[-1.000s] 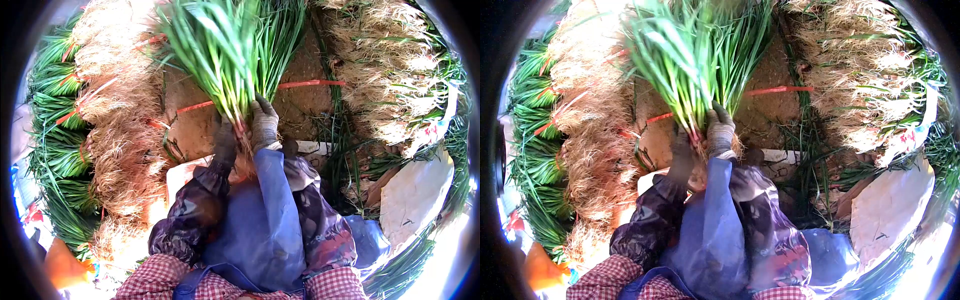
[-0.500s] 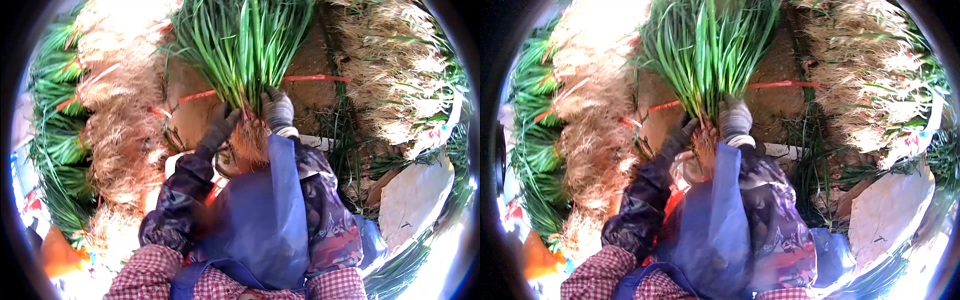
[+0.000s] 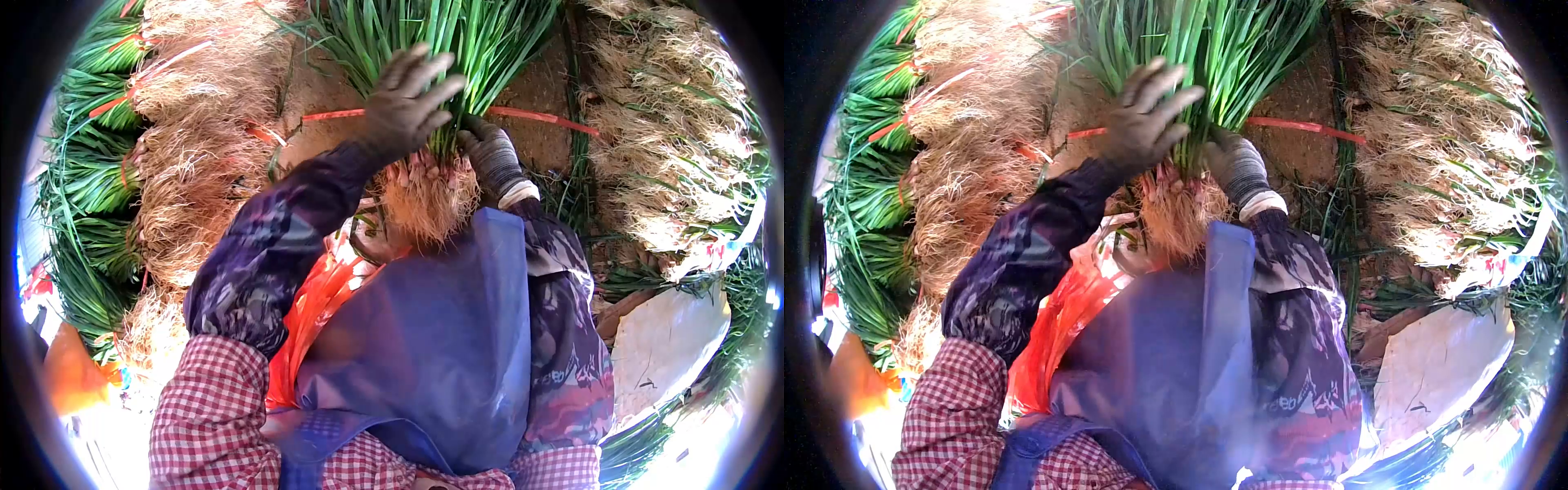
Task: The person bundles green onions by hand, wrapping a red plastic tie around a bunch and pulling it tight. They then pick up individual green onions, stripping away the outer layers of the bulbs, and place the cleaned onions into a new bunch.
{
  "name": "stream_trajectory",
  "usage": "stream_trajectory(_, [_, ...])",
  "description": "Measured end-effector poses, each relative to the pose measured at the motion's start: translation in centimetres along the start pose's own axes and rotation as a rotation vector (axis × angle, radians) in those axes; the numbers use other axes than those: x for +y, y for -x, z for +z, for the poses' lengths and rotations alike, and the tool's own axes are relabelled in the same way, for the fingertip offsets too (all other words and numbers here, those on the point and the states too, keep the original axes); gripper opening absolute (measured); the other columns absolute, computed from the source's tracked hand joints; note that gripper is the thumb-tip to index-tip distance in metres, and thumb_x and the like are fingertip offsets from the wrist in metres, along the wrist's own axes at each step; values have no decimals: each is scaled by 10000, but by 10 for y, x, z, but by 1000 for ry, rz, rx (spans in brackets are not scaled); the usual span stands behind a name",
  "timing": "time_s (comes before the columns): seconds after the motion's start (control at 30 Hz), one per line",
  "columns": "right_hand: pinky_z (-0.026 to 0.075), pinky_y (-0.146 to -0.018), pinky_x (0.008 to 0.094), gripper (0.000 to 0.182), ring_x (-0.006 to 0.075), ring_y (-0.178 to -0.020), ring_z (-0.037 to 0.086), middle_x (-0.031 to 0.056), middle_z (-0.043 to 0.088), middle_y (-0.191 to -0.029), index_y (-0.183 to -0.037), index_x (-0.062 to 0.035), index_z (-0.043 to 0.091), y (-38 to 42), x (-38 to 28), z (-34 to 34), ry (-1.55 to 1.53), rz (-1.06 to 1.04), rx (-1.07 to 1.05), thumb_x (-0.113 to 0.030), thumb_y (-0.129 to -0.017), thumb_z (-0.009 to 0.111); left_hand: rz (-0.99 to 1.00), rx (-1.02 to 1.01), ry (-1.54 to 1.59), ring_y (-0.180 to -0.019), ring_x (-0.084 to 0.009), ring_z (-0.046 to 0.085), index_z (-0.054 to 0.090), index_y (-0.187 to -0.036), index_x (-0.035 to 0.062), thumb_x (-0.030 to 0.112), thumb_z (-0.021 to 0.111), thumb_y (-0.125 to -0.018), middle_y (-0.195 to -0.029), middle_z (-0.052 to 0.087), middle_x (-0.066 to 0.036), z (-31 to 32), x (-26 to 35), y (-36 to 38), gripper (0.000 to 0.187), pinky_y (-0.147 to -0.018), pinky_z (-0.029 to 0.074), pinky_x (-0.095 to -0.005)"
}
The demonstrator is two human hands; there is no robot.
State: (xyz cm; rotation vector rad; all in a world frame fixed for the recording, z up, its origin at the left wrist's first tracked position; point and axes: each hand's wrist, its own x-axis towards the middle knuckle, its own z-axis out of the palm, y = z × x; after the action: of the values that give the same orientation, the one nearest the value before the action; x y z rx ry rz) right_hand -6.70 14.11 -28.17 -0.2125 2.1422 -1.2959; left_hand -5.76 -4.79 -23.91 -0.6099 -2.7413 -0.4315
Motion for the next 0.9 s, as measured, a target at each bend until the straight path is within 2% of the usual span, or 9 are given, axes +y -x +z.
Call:
stream_trajectory(0.07, [462, -860, 347, 350, 286, -966, 615, 193, 643, -1026, -1175, -4, 570, -5, 3, -3, 174, -46, -62, -162, -863, 572, 188, -57, 8, -1355, -268, 261, 506, -1261, 226, 409, 571, -828, -1400, 389, -25, 33, 2, -10, 475, -1141, 138, -443])
stream_trajectory(0.17, [463, -875, 348, 320, 296, -982, 610, 186, 641, -1024, -1139, 1, 584, 4, 13, 0, 230, -22, -44, -148, -855, 589, 213, -403, 49, -1384, -239, 217, 475, -1285, 256, 420, 603, -777, -1432, 355, 16, 56, 2, 3, 549, -1152, 79, -459])
stream_trajectory(0.2, [463, -879, 348, 306, 298, -986, 609, 183, 642, -1020, -1121, 3, 593, 10, 17, 2, 218, -3, -19, -143, -852, 595, 209, -412, 35, -1386, -225, 208, 494, -1273, 257, 440, 543, -819, -1425, 370, 21, 57, -1, 2, 491, -1151, 66, -458])
stream_trajectory(0.23, [470, -883, 350, 277, 296, -994, 608, 184, 641, -1020, -1077, 8, 610, 21, 24, 6, 215, -148, 153, -143, -845, 611, 207, -419, 22, -1389, -211, 200, 514, -1260, 258, 461, 483, -861, -1418, 385, 25, 58, -5, 1, 449, -1151, 54, -458])
stream_trajectory(0.3, [471, -884, 353, 273, 265, -1006, 608, 173, 645, -1020, -1069, -2, 621, 56, 10, 5, 168, -234, 201, -139, -833, 627, 197, -396, 33, -1390, -198, 197, 552, -1231, 236, 446, 424, -911, -1403, 410, 23, 57, -6, 5, 404, -1151, 42, -459])
stream_trajectory(0.37, [472, -884, 354, 271, 249, -1012, 608, 166, 647, -1020, -1065, -9, 626, 67, -2, 8, 136, -304, 236, -138, -827, 635, 207, -340, 40, -1382, -216, 221, 550, -1231, 225, 392, 481, -876, -1408, 400, 21, 62, -5, 6, 398, -1147, 69, -468])
stream_trajectory(0.43, [472, -883, 353, 271, 248, -1011, 608, 164, 648, -1021, -1066, -12, 626, 69, -10, 20, 127, -286, 211, -139, -827, 634, 215, -287, 63, -1373, -229, 243, 582, -1198, 201, 336, 466, -895, -1391, 422, 9, 63, -6, 8, 351, -1144, 82, -473])
stream_trajectory(0.8, [475, -875, 350, 269, 242, -1004, 609, 153, 648, -1026, -1069, -25, 628, 48, -13, 45, 96, -145, 95, -149, -831, 629, 199, -374, 55, -1373, -238, 240, 546, -1247, 222, 374, 478, -891, -1398, 412, 14, 58, -2, 3, 393, -1145, 78, -478])
stream_trajectory(0.9, [476, -873, 349, 268, 240, -1002, 610, 150, 648, -1027, -1070, -29, 629, 47, -13, 46, 79, -127, 78, -152, -832, 627, 203, -313, 144, -1374, -227, 243, 510, -1283, 213, 369, 470, -897, -1405, 405, -10, 63, -4, 9, 419, -1142, 73, -494])
